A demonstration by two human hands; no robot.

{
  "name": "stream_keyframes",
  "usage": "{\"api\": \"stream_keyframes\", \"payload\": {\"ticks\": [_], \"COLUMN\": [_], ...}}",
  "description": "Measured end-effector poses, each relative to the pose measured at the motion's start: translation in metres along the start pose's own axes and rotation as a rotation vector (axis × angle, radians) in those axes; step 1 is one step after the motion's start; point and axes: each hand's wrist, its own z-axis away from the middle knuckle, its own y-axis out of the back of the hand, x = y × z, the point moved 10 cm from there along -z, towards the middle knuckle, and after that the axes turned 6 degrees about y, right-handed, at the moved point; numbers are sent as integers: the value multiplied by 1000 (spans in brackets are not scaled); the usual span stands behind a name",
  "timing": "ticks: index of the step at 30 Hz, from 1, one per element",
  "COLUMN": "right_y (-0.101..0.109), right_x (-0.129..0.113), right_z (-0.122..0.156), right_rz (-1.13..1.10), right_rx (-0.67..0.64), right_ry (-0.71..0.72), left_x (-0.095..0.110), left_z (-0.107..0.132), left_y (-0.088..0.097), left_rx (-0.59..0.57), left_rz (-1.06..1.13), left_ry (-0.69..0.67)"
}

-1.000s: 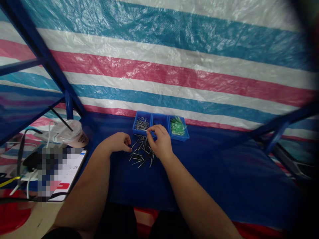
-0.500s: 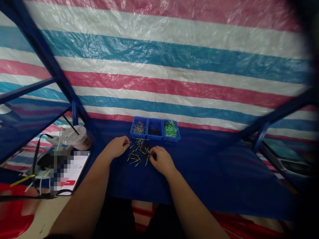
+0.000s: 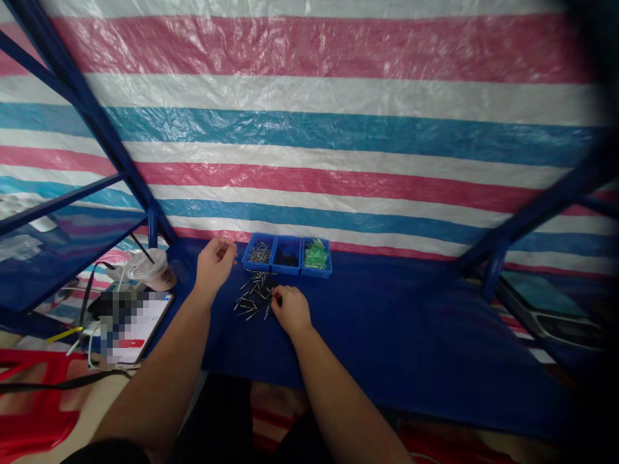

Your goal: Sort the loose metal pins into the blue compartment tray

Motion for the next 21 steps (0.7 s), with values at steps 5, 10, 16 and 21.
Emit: {"api": "stream_keyframes", "payload": {"ticks": [5, 10, 16, 21], "right_y": [-5, -6, -7, -6], "right_x": [4, 3, 1, 1], "right_z": [0, 1, 2, 2], "right_rz": [-42, -79, -52, 6], "right_rx": [-12, -2, -28, -22], "right_ry": [-38, -14, -15, -7], "left_x": [-34, -74, -86, -86], "left_z": [50, 94, 94, 92], "left_y": [-20, -28, -21, -27], "left_rx": [-236, -433, -413, -410], "left_rz": [-375, -629, -683, -715], "left_ry": [-24, -29, -52, -73]}}
